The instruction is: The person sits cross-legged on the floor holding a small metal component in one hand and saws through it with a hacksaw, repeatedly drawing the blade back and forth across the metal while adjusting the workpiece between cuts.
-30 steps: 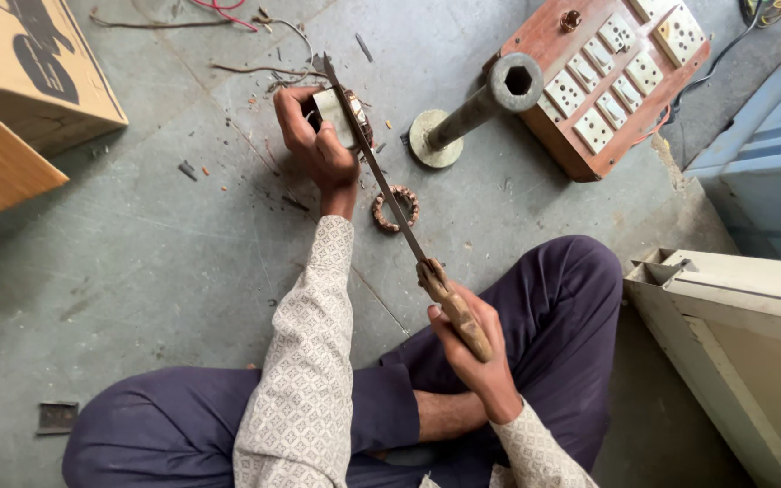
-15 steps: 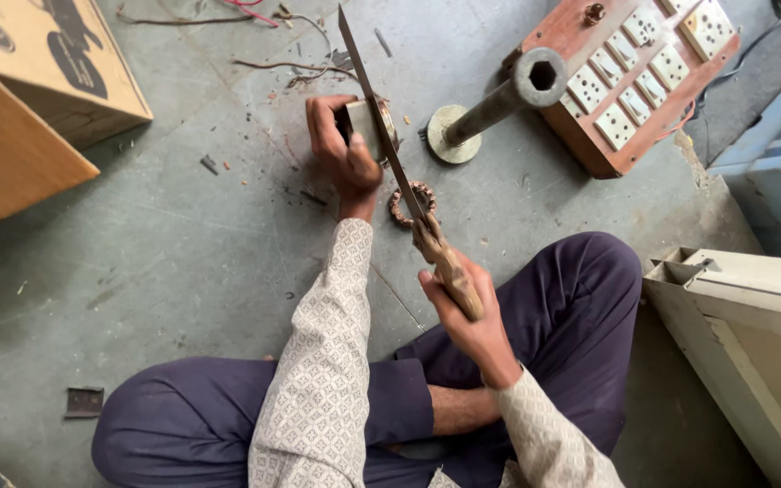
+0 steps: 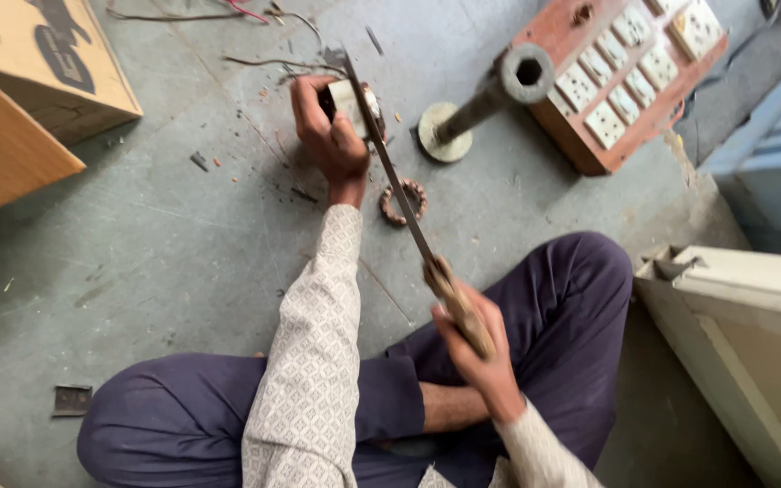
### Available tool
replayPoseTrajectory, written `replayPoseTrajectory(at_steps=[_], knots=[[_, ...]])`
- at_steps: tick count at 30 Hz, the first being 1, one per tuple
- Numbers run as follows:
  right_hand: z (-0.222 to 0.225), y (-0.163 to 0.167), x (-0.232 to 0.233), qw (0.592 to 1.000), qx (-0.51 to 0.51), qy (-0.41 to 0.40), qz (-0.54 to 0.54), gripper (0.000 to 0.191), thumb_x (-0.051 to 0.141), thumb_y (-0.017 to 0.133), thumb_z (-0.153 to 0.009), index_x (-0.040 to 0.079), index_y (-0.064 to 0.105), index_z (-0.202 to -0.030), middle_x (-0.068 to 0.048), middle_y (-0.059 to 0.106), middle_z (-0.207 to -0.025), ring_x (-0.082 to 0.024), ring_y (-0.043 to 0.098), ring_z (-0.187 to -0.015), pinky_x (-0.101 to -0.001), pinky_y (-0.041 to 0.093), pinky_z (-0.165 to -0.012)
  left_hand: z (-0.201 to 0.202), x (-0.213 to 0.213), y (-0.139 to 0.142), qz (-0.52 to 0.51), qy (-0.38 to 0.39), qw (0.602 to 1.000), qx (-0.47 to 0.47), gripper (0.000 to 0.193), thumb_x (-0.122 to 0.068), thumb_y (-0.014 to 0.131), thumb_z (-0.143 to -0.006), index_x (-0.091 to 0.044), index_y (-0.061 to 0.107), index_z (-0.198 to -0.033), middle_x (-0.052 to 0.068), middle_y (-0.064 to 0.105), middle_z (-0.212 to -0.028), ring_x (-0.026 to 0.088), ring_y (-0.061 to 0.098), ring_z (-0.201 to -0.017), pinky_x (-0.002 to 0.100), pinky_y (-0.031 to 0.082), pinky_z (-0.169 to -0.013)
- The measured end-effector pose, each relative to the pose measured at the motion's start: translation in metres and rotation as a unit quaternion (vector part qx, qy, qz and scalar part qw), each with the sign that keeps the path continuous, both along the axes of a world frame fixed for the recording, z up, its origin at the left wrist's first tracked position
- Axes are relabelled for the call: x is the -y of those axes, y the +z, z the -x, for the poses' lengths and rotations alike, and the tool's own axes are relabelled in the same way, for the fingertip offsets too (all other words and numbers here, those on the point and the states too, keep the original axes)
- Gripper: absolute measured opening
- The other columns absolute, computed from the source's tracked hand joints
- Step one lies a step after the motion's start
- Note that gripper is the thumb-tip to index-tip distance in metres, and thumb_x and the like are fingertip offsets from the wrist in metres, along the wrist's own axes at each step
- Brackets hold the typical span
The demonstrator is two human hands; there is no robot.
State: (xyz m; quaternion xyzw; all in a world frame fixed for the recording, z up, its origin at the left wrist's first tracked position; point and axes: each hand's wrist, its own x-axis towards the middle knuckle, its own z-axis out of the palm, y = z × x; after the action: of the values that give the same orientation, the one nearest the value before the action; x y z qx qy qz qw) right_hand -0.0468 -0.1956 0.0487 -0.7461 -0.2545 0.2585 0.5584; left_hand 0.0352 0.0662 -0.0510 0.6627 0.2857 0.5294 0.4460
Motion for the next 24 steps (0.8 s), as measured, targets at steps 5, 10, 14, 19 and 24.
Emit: replayPoseTrajectory(at_steps=[5,10,14,19,24], knots=[[-0.016,-0.015,-0.027,0.984,-0.039,-0.135,0.106,0.047,0.011,0.077,-0.093,0.003,0.063,-0.138,-0.016,0.066,-0.109,-0.016,0.061,-0.096,-0.0302,0.052,-0.085,-0.003,0.0,0.005,0.008,0.0,1.0,-0.012,0.034,-0.025,0.045,-0.08,0.001,0.051,-0.101,0.02,0.053,-0.096,0.037,0.056,-0.091,0.047,0.048,-0.087],[0.0,0.007,-0.006,0.999,0.014,-0.004,-0.031,0.04,0.01,0.064,-0.097,-0.001,0.058,-0.135,-0.006,0.068,-0.123,-0.014,0.061,-0.117,-0.0288,0.045,-0.099,-0.002,-0.005,0.004,-0.005,-0.003,1.0,0.008,0.034,-0.024,0.045,-0.079,0.002,0.053,-0.101,0.02,0.053,-0.096,0.038,0.056,-0.091,0.047,0.049,-0.087],[-0.018,-0.006,-0.022,0.994,-0.063,-0.086,0.04,0.037,0.011,0.07,-0.095,0.0,0.064,-0.13,-0.001,0.06,-0.093,-0.01,0.054,-0.084,-0.0278,0.045,-0.072,-0.003,-0.003,0.002,0.007,-0.001,1.0,-0.004,0.035,-0.026,0.047,-0.081,0.003,0.052,-0.1,0.019,0.051,-0.095,0.037,0.056,-0.089,0.045,0.048,-0.083],[-0.026,-0.023,-0.036,0.996,-0.047,-0.051,0.048,0.033,0.01,0.073,-0.097,-0.001,0.066,-0.127,0.0,0.055,-0.082,-0.008,0.048,-0.075,-0.0266,0.043,-0.064,-0.002,-0.001,0.001,-0.045,-0.04,0.998,-0.002,0.035,-0.028,0.045,-0.085,0.0,0.056,-0.102,0.018,0.055,-0.097,0.038,0.059,-0.092,0.046,0.049,-0.086],[0.009,0.004,0.002,1.0,0.022,-0.012,0.014,0.043,0.006,0.064,-0.093,-0.003,0.058,-0.135,-0.002,0.067,-0.116,-0.011,0.059,-0.108,-0.0274,0.044,-0.091,-0.004,-0.01,-0.002,0.01,0.002,1.0,0.022,0.036,-0.03,0.045,-0.086,0.0,0.056,-0.101,0.018,0.057,-0.096,0.039,0.06,-0.09,0.046,0.051,-0.085]])
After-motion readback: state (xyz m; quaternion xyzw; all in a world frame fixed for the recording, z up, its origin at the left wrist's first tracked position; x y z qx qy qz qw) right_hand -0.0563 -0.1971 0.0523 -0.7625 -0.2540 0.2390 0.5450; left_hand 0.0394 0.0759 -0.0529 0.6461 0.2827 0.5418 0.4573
